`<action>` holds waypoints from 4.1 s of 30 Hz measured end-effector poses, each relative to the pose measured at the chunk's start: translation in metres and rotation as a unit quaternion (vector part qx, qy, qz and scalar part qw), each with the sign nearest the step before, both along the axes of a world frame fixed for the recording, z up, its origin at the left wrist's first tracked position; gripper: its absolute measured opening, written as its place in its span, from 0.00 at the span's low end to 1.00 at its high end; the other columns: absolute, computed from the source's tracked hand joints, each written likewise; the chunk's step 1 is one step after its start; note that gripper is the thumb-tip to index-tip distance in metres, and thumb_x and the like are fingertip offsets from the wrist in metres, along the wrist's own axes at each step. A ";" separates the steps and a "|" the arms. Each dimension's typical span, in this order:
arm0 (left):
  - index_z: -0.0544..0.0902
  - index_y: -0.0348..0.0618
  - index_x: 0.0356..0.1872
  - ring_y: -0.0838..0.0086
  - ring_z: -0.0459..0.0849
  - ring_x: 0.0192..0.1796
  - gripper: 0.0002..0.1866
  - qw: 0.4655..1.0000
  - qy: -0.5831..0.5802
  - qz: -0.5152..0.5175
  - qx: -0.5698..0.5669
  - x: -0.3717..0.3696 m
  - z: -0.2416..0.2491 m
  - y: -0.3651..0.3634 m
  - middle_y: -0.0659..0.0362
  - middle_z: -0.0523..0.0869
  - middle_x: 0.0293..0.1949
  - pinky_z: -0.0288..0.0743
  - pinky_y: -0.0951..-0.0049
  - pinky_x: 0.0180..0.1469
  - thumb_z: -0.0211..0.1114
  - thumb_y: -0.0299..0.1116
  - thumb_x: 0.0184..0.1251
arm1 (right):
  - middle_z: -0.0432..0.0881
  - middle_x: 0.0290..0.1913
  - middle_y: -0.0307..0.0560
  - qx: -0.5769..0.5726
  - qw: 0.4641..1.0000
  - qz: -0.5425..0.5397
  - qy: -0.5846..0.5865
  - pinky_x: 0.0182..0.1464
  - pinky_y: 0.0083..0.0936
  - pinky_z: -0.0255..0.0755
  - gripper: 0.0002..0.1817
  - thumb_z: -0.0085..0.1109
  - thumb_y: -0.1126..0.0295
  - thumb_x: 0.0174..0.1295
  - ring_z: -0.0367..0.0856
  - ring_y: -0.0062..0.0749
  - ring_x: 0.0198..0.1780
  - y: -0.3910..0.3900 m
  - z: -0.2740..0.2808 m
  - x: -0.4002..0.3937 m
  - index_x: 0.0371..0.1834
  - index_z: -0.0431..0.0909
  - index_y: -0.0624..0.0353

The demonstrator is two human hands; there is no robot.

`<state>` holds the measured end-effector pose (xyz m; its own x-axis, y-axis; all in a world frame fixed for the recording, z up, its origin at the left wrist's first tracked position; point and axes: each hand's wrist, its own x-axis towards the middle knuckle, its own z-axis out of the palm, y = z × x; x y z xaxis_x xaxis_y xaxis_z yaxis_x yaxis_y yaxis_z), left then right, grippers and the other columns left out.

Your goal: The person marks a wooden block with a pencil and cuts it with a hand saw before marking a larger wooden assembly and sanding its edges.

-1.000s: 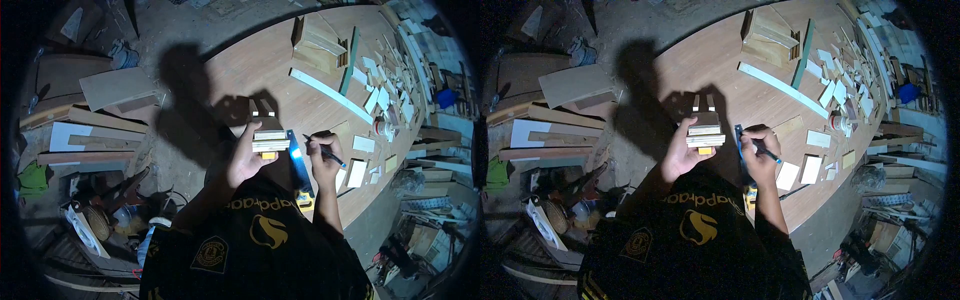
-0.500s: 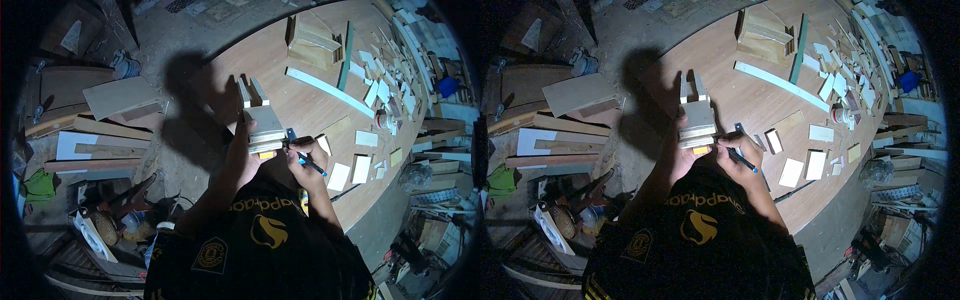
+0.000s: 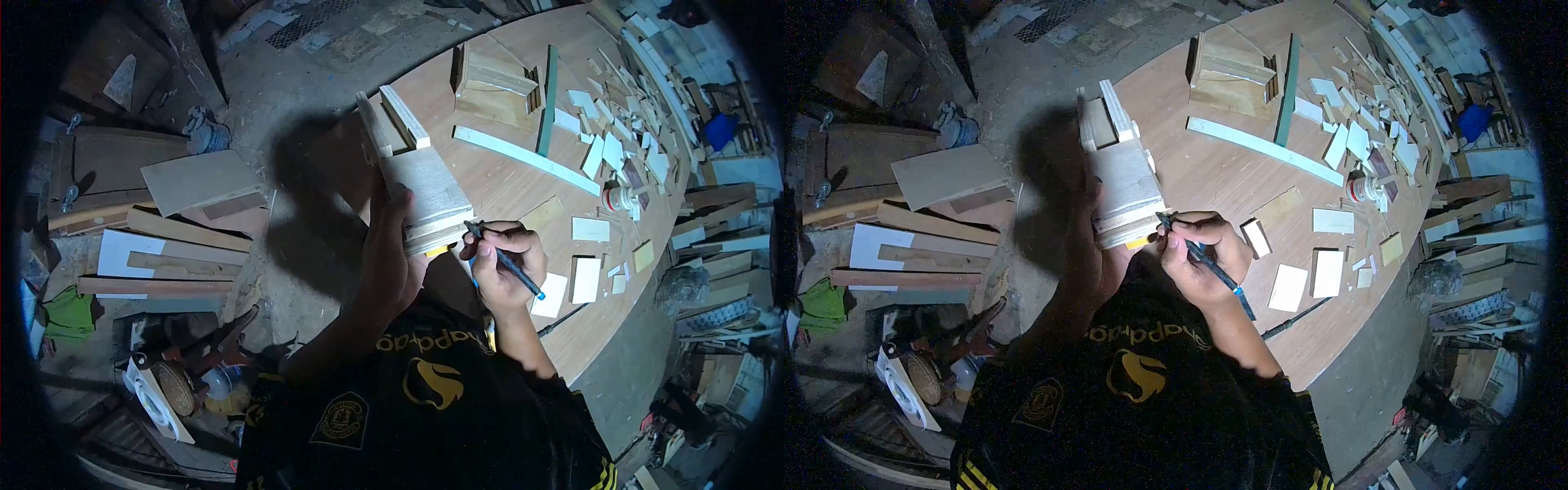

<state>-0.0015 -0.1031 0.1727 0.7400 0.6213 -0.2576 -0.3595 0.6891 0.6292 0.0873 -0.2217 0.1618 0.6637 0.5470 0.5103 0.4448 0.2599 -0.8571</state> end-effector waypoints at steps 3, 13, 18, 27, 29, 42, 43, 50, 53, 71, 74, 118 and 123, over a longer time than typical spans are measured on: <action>0.62 0.42 0.69 0.61 0.79 0.59 0.31 1.000 0.001 0.009 0.006 0.001 0.008 -0.002 0.50 0.77 0.58 0.74 0.54 0.61 0.51 0.51 0.74 | 0.86 0.37 0.57 0.012 1.000 -0.010 0.021 0.36 0.21 0.79 0.09 0.66 0.78 0.60 0.86 0.29 0.34 0.001 0.010 0.000 0.38 0.75 0.68; 0.47 0.48 0.77 0.61 0.71 0.66 0.36 0.999 -0.045 0.015 0.003 0.002 0.027 -0.011 0.51 0.68 0.64 0.67 0.53 0.68 0.53 0.41 0.74 | 0.85 0.35 0.57 0.040 0.999 -0.024 -0.024 0.35 0.20 0.79 0.09 0.66 0.78 0.61 0.85 0.27 0.33 -0.004 0.020 0.002 0.38 0.75 0.69; 0.47 0.46 0.77 0.61 0.71 0.66 0.36 0.999 -0.041 0.016 0.006 0.001 0.028 -0.016 0.50 0.68 0.64 0.66 0.54 0.68 0.53 0.43 0.75 | 0.85 0.36 0.57 0.080 0.996 -0.020 0.020 0.35 0.21 0.79 0.08 0.64 0.79 0.62 0.85 0.27 0.34 -0.005 0.023 -0.002 0.39 0.74 0.70; 0.45 0.45 0.77 0.61 0.71 0.66 0.38 0.997 -0.062 0.022 0.032 0.003 0.026 -0.020 0.48 0.66 0.65 0.66 0.54 0.68 0.53 0.43 0.74 | 0.85 0.36 0.58 0.060 0.998 -0.021 0.015 0.35 0.21 0.80 0.08 0.63 0.80 0.63 0.85 0.27 0.33 -0.011 0.024 -0.002 0.39 0.73 0.70; 0.45 0.46 0.77 0.61 0.72 0.65 0.37 0.998 -0.060 0.021 0.023 0.003 0.028 -0.022 0.49 0.67 0.65 0.67 0.54 0.67 0.53 0.42 0.75 | 0.85 0.36 0.58 0.068 0.997 -0.023 0.015 0.35 0.21 0.80 0.08 0.63 0.80 0.63 0.85 0.27 0.33 -0.011 0.022 -0.002 0.39 0.73 0.70; 0.49 0.50 0.76 0.62 0.73 0.63 0.36 0.998 -0.058 0.026 0.010 0.005 0.030 -0.023 0.51 0.69 0.62 0.70 0.54 0.65 0.55 0.41 0.74 | 0.84 0.35 0.58 0.067 0.997 -0.025 0.035 0.36 0.21 0.79 0.07 0.62 0.81 0.63 0.84 0.27 0.33 -0.012 0.023 -0.001 0.38 0.73 0.70; 0.49 0.50 0.77 0.62 0.73 0.64 0.36 0.998 -0.060 0.023 0.007 0.006 0.027 -0.022 0.51 0.69 0.63 0.70 0.53 0.65 0.55 0.41 0.74 | 0.84 0.35 0.58 0.067 0.997 -0.024 0.035 0.36 0.21 0.79 0.07 0.62 0.81 0.63 0.84 0.27 0.33 -0.012 0.023 -0.001 0.38 0.73 0.70; 0.46 0.52 0.78 0.60 0.70 0.66 0.38 0.999 -0.038 0.029 -0.006 0.005 0.031 -0.024 0.50 0.66 0.66 0.69 0.52 0.66 0.56 0.41 0.73 | 0.84 0.36 0.58 0.044 0.999 -0.020 0.014 0.35 0.20 0.78 0.08 0.63 0.80 0.62 0.84 0.27 0.33 -0.015 0.023 0.005 0.38 0.73 0.70; 0.45 0.52 0.78 0.60 0.70 0.67 0.38 0.998 -0.052 0.024 0.007 0.006 0.035 -0.024 0.50 0.65 0.66 0.68 0.51 0.67 0.55 0.42 0.73 | 0.84 0.36 0.58 0.051 0.998 -0.023 0.017 0.35 0.20 0.78 0.08 0.64 0.79 0.62 0.84 0.27 0.33 -0.013 0.023 0.004 0.38 0.73 0.69; 0.49 0.51 0.76 0.61 0.73 0.64 0.36 0.998 -0.053 0.020 0.007 0.009 0.030 -0.020 0.51 0.68 0.63 0.71 0.53 0.64 0.55 0.42 0.73 | 0.84 0.35 0.58 0.065 0.997 -0.023 0.030 0.35 0.21 0.78 0.09 0.64 0.78 0.62 0.84 0.27 0.33 -0.008 0.022 0.005 0.37 0.73 0.69; 0.48 0.51 0.77 0.62 0.73 0.63 0.36 0.998 -0.056 0.019 -0.003 0.008 0.030 -0.019 0.51 0.68 0.63 0.72 0.55 0.63 0.53 0.41 0.74 | 0.84 0.35 0.58 0.045 0.999 -0.025 0.003 0.34 0.20 0.77 0.08 0.64 0.78 0.62 0.83 0.27 0.33 -0.008 0.024 0.007 0.37 0.73 0.69; 0.48 0.51 0.77 0.59 0.72 0.66 0.37 0.998 -0.055 0.024 -0.020 0.007 0.029 -0.017 0.50 0.67 0.64 0.68 0.51 0.67 0.55 0.44 0.73 | 0.84 0.33 0.57 0.049 0.997 -0.052 0.023 0.33 0.20 0.76 0.09 0.65 0.78 0.61 0.84 0.28 0.31 -0.004 0.020 0.006 0.36 0.72 0.68; 0.48 0.51 0.77 0.58 0.72 0.66 0.37 0.998 -0.061 0.020 -0.010 0.007 0.025 -0.018 0.50 0.67 0.64 0.68 0.52 0.66 0.55 0.44 0.73 | 0.84 0.33 0.58 0.040 0.998 -0.056 -0.009 0.34 0.21 0.77 0.09 0.65 0.78 0.61 0.84 0.29 0.31 -0.003 0.023 0.005 0.36 0.72 0.67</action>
